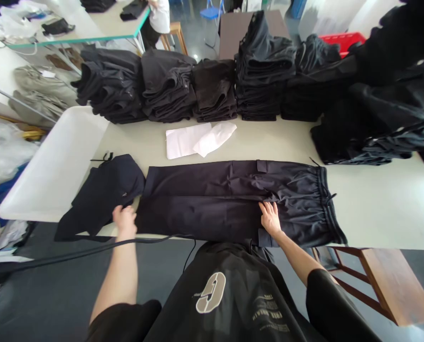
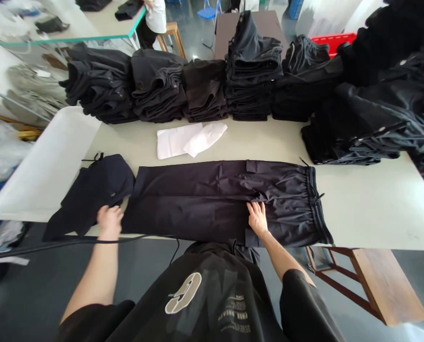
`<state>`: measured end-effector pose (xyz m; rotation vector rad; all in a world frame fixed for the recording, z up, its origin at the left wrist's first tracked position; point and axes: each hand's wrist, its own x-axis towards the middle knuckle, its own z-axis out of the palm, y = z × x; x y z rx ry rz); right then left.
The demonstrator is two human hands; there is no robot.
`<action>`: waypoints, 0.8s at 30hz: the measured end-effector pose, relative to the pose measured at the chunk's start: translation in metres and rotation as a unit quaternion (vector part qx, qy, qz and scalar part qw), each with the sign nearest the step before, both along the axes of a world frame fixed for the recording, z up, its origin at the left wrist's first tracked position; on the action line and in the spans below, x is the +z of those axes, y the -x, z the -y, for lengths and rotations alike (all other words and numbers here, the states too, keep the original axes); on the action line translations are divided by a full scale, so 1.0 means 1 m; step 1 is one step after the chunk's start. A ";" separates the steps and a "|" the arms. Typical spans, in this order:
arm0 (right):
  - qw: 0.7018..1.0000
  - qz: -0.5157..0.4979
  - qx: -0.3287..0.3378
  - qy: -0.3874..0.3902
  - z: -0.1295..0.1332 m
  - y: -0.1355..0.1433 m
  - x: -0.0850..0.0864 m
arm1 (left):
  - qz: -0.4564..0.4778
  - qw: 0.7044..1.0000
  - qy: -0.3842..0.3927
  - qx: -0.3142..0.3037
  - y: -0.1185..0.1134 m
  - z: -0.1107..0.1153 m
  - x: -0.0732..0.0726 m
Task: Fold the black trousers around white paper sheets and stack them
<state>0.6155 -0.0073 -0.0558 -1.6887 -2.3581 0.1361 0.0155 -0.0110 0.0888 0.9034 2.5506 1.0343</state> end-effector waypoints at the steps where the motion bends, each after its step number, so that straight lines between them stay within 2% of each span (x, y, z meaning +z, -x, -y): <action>1: 0.999 -0.011 0.034 -0.002 -0.002 0.004 0.001 | -0.001 1.000 0.018 -0.016 -0.020 -0.001 -0.015; 2: 0.998 -0.024 0.057 -0.003 -0.004 0.009 0.001 | -0.006 0.998 0.044 -0.055 -0.041 0.002 -0.031; 3: 0.997 -0.036 0.061 -0.004 -0.007 0.015 0.002 | -0.039 0.984 0.100 -0.139 -0.060 0.006 -0.046; 4: 0.998 -0.046 0.047 -0.005 -0.011 0.020 0.003 | -0.070 0.966 0.154 -0.197 -0.077 0.013 -0.060; 5: 0.998 -0.053 0.018 -0.007 -0.015 0.025 0.004 | -0.100 0.947 0.207 -0.225 -0.090 0.020 -0.071; 6: 0.998 -0.056 -0.017 -0.009 -0.020 0.030 0.004 | -0.131 0.929 0.254 -0.234 -0.098 0.027 -0.081; 8: 0.996 -0.050 -0.076 -0.009 -0.028 0.038 0.006 | -0.168 0.907 0.322 -0.213 -0.103 0.037 -0.091; 12: 0.991 -0.030 -0.131 0.001 -0.030 0.045 0.004 | -0.164 0.887 0.379 -0.206 -0.081 0.030 -0.091; 15: 0.990 -0.028 -0.135 -0.009 -0.019 0.044 0.000 | -0.148 0.883 0.387 -0.220 -0.068 0.016 -0.087; 18: 0.990 -0.030 -0.140 -0.015 -0.005 0.041 0.001 | -0.160 0.893 0.364 -0.211 -0.077 0.010 -0.086; 21: 0.988 -0.064 -0.137 0.018 -0.005 0.026 0.014 | -0.216 0.908 0.262 -0.248 -0.113 0.010 -0.089; 24: 0.972 -0.117 -0.201 0.046 -0.020 -0.023 0.038 | -0.216 0.881 0.177 -0.381 -0.176 0.014 -0.089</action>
